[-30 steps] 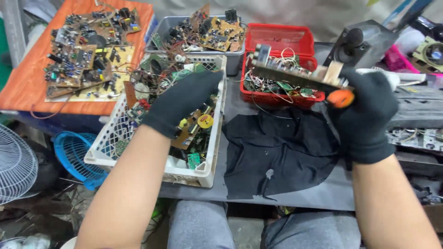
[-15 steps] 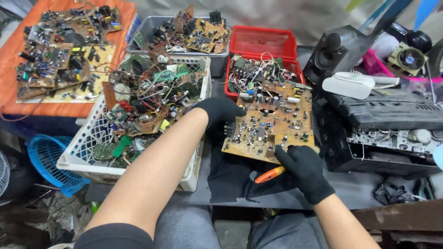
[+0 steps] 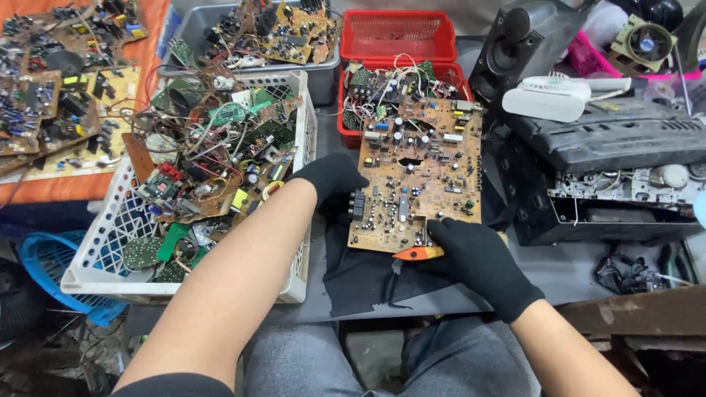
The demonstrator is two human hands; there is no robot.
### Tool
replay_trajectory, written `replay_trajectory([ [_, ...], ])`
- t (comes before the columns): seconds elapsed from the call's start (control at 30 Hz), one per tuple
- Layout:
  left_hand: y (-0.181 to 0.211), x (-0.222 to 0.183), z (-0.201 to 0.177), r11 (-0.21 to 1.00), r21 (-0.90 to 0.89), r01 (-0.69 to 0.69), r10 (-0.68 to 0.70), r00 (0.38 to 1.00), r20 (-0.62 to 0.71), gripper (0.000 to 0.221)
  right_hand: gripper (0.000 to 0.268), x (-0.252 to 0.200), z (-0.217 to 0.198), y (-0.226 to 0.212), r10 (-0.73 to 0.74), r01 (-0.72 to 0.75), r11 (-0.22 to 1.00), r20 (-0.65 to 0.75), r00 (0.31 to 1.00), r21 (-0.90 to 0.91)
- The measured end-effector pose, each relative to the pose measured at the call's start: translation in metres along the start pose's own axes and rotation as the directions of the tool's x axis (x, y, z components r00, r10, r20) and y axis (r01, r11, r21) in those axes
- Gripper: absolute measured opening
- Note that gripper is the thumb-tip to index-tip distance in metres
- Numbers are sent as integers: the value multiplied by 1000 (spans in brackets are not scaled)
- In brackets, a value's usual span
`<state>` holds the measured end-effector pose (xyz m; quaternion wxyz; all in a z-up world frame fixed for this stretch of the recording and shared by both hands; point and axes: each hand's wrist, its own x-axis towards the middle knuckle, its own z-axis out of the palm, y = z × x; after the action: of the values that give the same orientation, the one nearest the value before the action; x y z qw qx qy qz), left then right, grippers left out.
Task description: Removing and cleaning components from electronic circuit boards using a brush and a small prying tool.
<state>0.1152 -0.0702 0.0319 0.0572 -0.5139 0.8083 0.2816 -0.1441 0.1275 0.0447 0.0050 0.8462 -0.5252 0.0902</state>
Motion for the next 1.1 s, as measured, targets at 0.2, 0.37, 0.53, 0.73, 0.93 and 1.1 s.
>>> replay_trajectory([
  [0.2,13,-19,-19,999,24,-49,50,998,-27,68,73,2,-14,-8,154,-160,985,100,983,56],
  [0.37,47,-76,-43,988,-149,43,-50,998,-44,56,79,-17,25,12,121,-116,992,-155,981,42],
  [0.53,54,-75,-41,778,-595,202,-260,965,-13,52,91,-33,82,31,31,-49,999,-522,853,-21],
  [0.73,36,-48,-33,463,-876,134,-294,956,-9,26,87,-7,75,4,47,-97,994,-663,747,-39],
  [0.93,55,-70,-37,562,-816,135,-344,935,-82,52,78,-7,43,-4,299,-176,954,-767,568,242],
  [1.1,35,-38,-25,325,-943,67,-371,927,-62,37,56,-10,57,-6,482,-80,852,-714,507,518],
])
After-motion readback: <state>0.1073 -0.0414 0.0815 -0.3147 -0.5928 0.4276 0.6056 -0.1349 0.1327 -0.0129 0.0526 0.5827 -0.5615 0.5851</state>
